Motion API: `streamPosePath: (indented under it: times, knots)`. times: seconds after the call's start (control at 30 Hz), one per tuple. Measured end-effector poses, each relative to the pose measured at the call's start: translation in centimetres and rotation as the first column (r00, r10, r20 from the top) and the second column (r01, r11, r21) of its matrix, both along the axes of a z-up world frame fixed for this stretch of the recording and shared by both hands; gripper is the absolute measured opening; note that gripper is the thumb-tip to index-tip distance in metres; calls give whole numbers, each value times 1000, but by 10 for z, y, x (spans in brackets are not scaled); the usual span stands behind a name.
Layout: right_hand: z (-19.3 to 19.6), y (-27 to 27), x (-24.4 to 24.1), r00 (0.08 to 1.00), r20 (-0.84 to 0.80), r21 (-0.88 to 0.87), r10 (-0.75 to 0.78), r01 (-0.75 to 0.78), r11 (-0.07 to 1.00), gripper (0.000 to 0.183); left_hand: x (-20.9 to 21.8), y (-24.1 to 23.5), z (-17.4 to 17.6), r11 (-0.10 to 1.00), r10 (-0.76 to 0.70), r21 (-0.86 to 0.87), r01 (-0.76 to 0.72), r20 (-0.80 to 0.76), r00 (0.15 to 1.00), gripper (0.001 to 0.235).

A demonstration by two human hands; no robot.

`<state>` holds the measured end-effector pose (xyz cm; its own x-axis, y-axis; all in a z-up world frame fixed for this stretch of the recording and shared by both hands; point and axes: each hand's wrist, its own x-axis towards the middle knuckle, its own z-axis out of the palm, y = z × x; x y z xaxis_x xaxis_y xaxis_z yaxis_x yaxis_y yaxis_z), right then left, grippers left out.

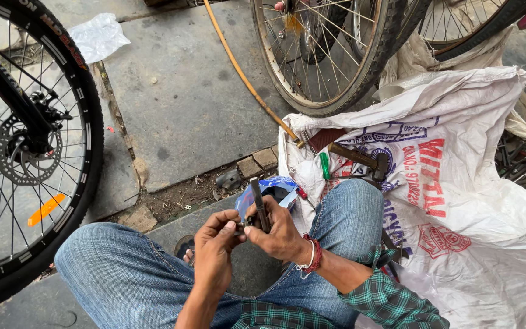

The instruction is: The person sits on the ground and uses pliers to manipulate small metal bicycle parts. They repeatedly pick up a part, grip it with the pliers, and adjust it before placing it down or picking up another one from a nearby bag.

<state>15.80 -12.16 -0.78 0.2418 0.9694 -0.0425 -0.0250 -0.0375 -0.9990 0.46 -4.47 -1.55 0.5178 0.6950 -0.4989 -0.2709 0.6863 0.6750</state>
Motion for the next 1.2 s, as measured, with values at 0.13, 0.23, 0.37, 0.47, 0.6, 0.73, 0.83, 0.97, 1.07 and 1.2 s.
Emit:
streamPosePath:
  times: [0.13, 0.23, 0.37, 0.47, 0.6, 0.73, 0.83, 0.97, 1.07, 1.2]
  knots:
    - [0, -2, -5, 994, -79, -54, 79, -83, 995, 26, 7, -3, -11, 999, 17, -30, -16, 44, 999, 19]
    - [-1, -1, -6, 996, -50, -42, 78, -80, 996, 25, 4, -2, -13, 994, 26, -111, -12, 128, 991, 23]
    - [-1, 0, -5, 999, -50, -33, 13, -14, 999, 27, 3, -2, -15, 988, 0, -153, 10, 65, 998, 11]
    - [-2, -2, -5, 996, -33, 7, 80, -80, 997, 25, 6, -4, -19, 994, 52, -102, -38, 136, 989, 15]
    - [-7, -4, -3, 993, -84, 46, 82, -78, 996, 26, 5, -5, -25, 997, 34, -67, -29, 80, 996, 17]
    - [-7, -6, 6, 986, 168, -47, -22, 30, 998, 30, 1, -5, -20, 978, -27, 204, 31, -24, 999, 15]
    - [-6, -4, 6, 998, 5, 9, -55, 55, 998, 32, 0, -5, -12, 920, -30, 379, 102, -191, 981, 19]
    - [-3, -6, 5, 998, 31, -59, -50, 51, 997, 32, -1, -2, -5, 946, -101, 227, 231, -472, 876, 43]
    - [-3, -7, 2, 999, 25, -50, -39, 40, 998, 33, -2, 2, -3, 930, -132, 236, 283, -504, 854, 52]
    - [-5, -4, 2, 997, -12, -62, -82, 81, 995, 30, -4, 1, -6, 888, -57, 435, 147, -213, 975, 24]
